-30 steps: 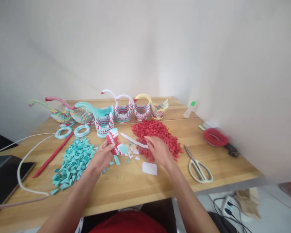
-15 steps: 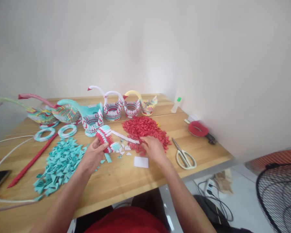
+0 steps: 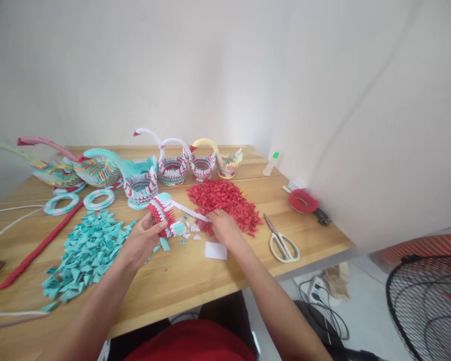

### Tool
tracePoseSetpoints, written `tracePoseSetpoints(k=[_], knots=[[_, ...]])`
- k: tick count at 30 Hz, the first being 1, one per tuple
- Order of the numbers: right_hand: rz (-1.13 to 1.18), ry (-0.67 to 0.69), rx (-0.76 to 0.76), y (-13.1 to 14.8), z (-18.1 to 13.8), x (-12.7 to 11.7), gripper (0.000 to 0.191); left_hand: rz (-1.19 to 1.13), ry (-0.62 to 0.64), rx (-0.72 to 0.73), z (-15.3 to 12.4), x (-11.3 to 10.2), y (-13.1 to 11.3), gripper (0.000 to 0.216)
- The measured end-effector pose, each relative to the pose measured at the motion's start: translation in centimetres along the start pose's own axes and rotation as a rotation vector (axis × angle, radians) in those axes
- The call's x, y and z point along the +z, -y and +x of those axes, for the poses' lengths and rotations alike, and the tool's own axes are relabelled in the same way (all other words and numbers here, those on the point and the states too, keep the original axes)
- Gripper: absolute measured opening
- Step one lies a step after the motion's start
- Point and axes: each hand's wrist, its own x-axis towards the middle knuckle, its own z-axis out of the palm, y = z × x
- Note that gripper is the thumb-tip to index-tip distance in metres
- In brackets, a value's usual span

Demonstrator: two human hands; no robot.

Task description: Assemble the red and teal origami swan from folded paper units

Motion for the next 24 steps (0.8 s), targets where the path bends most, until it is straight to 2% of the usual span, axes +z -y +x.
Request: tracePoseSetpoints(k=[10,14,16,18,20,22,24], knots=[[-0.032,0.039,0.063,0.4,-0.2,-0.6,0.018,0.024,0.008,0.004,0.0,-0.2,0.2,0.056],[-0.089,0.115,0.043,0.1,-0.7,-2.0,0.018,0.031,0.019,0.004,0.0,-0.2,0.2,0.058],[-0.028,0.077,0.047,-0.1,-1.2,-3.0,0.022,0.026,0.015,0.003,0.0,-0.2,0.2,0.059],[0.154,-0.047,0.034,-0.1,-1.7,-4.0,0.024,0.028,0.017,0.002,0.0,-0.2,0.3,0.059],[0.472,-0.157,0.019,0.5,-2.0,-4.5,0.021,0.029,0.035,-0.001,0.0,-0.1,0.4,0.059],[0.812,-0.143,0.063,1.7,-1.9,-4.5,0.017,0.024,0.064,-0.007,-0.1,-0.1,0.5,0.058],[1.057,-0.155,0.138,3.2,-1.6,-4.0,0.018,0.020,0.086,-0.011,-0.2,0.0,0.6,0.056]])
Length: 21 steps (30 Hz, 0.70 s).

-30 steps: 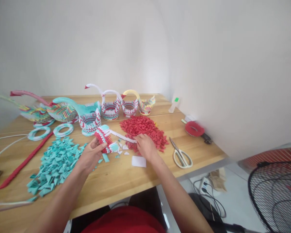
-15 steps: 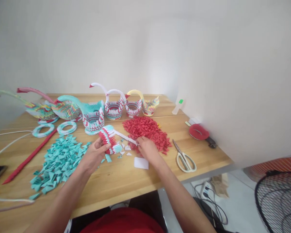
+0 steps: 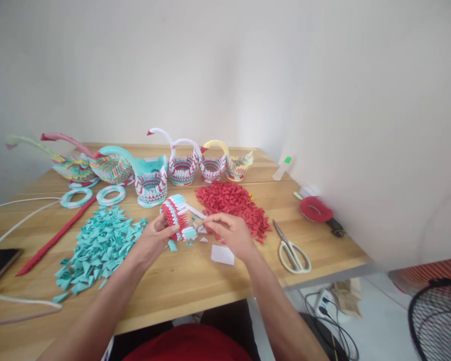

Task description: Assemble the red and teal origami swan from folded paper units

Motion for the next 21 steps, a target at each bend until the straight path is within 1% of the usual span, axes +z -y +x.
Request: tracePoseSetpoints(k=[2,4,9,12,16,21], knots=[[0.187,-0.057,0.045,0.0,0.2,1.5,0.019,0.004,0.012,-0.003,-0.1,0.1,0.0,0.057],[0.321,-0.072,0.072,-0.2,0.3,2.7,0.020,0.003,0.023,-0.009,-0.1,0.2,-0.1,0.058],[0.541,-0.064,0.106,-1.2,0.5,4.3,0.026,-0.011,0.037,-0.016,-0.3,0.5,-0.3,0.058],[0.566,-0.068,0.116,-1.8,0.4,4.6,0.027,-0.015,0.040,-0.016,-0.4,0.6,-0.4,0.059],[0.551,-0.098,0.083,-2.1,0.3,4.5,0.024,-0.026,0.051,-0.021,-0.4,0.7,-0.6,0.059],[0.472,-0.157,0.032,-1.9,0.2,4.1,0.019,-0.026,0.062,-0.021,-0.5,0.6,-0.5,0.057]])
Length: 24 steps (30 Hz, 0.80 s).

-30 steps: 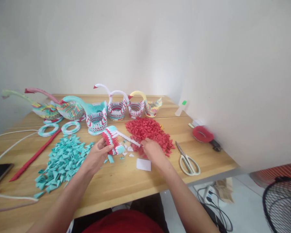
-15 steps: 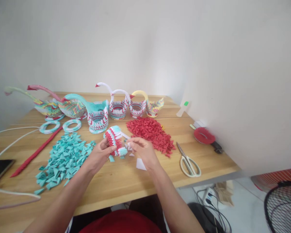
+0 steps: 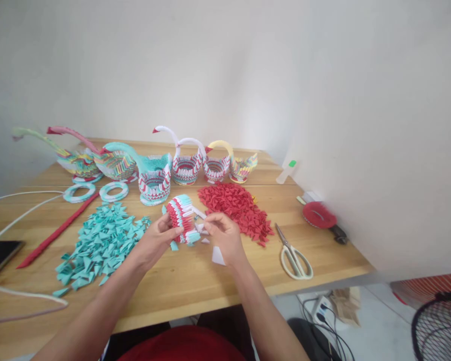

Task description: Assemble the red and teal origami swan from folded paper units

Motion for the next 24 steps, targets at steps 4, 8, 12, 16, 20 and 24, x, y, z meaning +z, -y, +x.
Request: tracePoseSetpoints(k=[4,8,12,16,20,24], knots=[[-0.049,-0.020,-0.060,0.13,0.04,0.09,0.016,0.008,0.016,0.002,0.01,-0.04,0.10,0.056],[-0.055,-0.032,-0.074,-0.06,0.14,0.13,0.017,0.019,0.002,0.003,0.03,0.01,-0.01,0.055],[-0.096,-0.004,-0.125,-0.34,0.22,-0.10,0.014,0.039,-0.001,0.012,0.07,-0.05,-0.05,0.053],[-0.186,0.039,-0.211,-0.48,0.32,-0.49,0.007,0.040,0.006,0.008,0.07,-0.13,-0.02,0.052],[-0.254,0.064,-0.259,-0.39,0.38,-0.72,0.007,0.032,0.003,0.004,0.02,-0.14,0.01,0.051],[-0.267,0.092,-0.289,-0.36,0.30,-0.79,0.008,0.040,-0.003,0.007,0.07,-0.22,0.09,0.051]])
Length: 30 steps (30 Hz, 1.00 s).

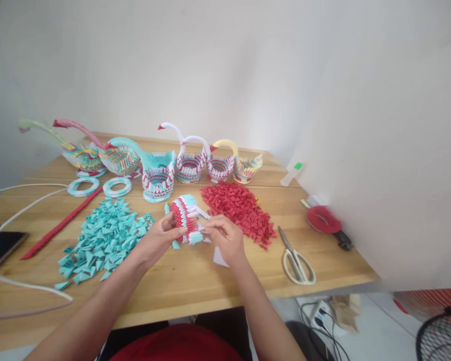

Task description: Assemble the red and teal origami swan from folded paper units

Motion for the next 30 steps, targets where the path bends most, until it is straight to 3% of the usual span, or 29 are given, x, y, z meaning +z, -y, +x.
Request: tracePoseSetpoints(k=[8,14,22,30], knots=[[0.006,-0.031,0.044,-0.4,-0.1,0.1,0.005,-0.004,0.003,0.001,0.0,0.1,-0.1,0.051],[0.166,-0.169,0.324,-0.4,0.0,0.2,0.022,-0.005,0.007,0.001,-0.1,0.2,-0.1,0.053],[0.423,-0.070,0.471,-0.3,-0.8,1.2,0.029,0.028,0.020,0.040,0.2,0.1,0.1,0.052],[0.380,-0.071,0.474,-0.4,-0.9,1.3,0.028,0.066,0.023,0.044,0.2,0.1,0.0,0.052]])
